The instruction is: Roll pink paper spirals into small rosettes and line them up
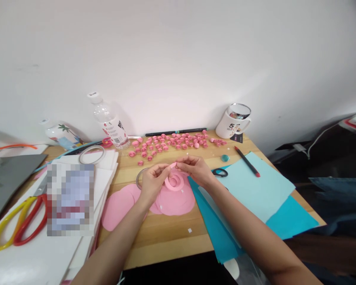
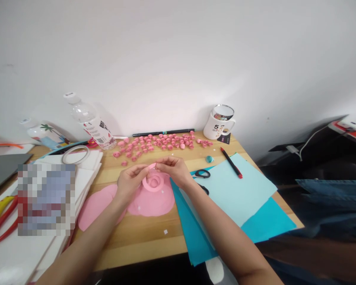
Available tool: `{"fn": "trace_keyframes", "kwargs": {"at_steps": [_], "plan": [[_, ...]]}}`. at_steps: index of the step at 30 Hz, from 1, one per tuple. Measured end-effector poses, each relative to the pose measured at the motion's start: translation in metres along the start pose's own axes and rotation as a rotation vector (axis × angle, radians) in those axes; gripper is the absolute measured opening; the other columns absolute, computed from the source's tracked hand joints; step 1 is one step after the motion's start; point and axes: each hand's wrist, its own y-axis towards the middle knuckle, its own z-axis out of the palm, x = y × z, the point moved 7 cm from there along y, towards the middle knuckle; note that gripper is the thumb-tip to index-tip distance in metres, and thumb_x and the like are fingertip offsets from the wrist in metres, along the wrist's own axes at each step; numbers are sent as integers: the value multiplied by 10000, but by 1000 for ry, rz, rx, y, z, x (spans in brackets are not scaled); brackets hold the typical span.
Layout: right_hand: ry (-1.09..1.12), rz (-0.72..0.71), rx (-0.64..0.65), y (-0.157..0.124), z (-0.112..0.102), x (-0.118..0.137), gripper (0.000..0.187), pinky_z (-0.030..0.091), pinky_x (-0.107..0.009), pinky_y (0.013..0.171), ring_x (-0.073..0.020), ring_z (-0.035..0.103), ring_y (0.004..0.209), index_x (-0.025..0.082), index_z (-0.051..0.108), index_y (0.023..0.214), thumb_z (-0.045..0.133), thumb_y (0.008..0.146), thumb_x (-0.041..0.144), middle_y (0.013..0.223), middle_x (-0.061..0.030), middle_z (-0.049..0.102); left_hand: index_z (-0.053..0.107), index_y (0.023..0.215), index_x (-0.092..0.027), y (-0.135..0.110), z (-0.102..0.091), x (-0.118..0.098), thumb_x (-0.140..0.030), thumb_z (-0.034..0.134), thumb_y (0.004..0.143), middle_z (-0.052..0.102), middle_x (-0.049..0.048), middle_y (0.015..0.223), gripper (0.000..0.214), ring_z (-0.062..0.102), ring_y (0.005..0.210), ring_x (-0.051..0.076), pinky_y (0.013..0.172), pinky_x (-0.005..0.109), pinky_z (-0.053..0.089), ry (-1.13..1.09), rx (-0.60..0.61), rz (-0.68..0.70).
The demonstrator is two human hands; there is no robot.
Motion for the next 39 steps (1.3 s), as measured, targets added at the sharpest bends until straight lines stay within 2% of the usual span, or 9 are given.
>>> {"fn": "trace_keyframes", "kwargs": {"at_steps": [5,11,18,34,39], "plan": [[-7,2,-26,-1,0,2,211,483,-261,618,-108,593,582,174,662,669,802,540,266,626,15,663,690,750,-142,-1,0,-1,-313,674,675,621,-2,507,188,503,440,90,433,187,359,6,-8,-6],[50,3,-51,0,-1,0,196,491,-264,674,-113,613,623,180,698,698,803,547,246,654,5,683,679,785,-137,0,2,4,-316,671,683,631,-5,537,207,515,462,85,469,187,385,-21,23,-20],[70,23,-16,1,1,-2,213,489,-295,755,-129,631,672,189,715,749,787,569,278,699,-5,699,697,775,-140,-1,-1,-1,-321,674,674,639,4,536,208,520,467,94,435,180,360,25,-20,3],[9,-23,-57,1,-3,1,213,470,-252,585,-95,560,539,176,658,643,814,515,244,579,33,631,684,748,-141,2,1,6,-336,690,666,642,4,553,211,514,465,83,441,175,367,0,3,-13],[47,11,-63,1,-2,-1,226,499,-283,687,-128,620,642,192,703,723,802,543,287,681,1,685,690,772,-137,1,0,3,-345,688,666,630,4,540,234,509,465,86,440,178,368,3,-5,-10]]}}
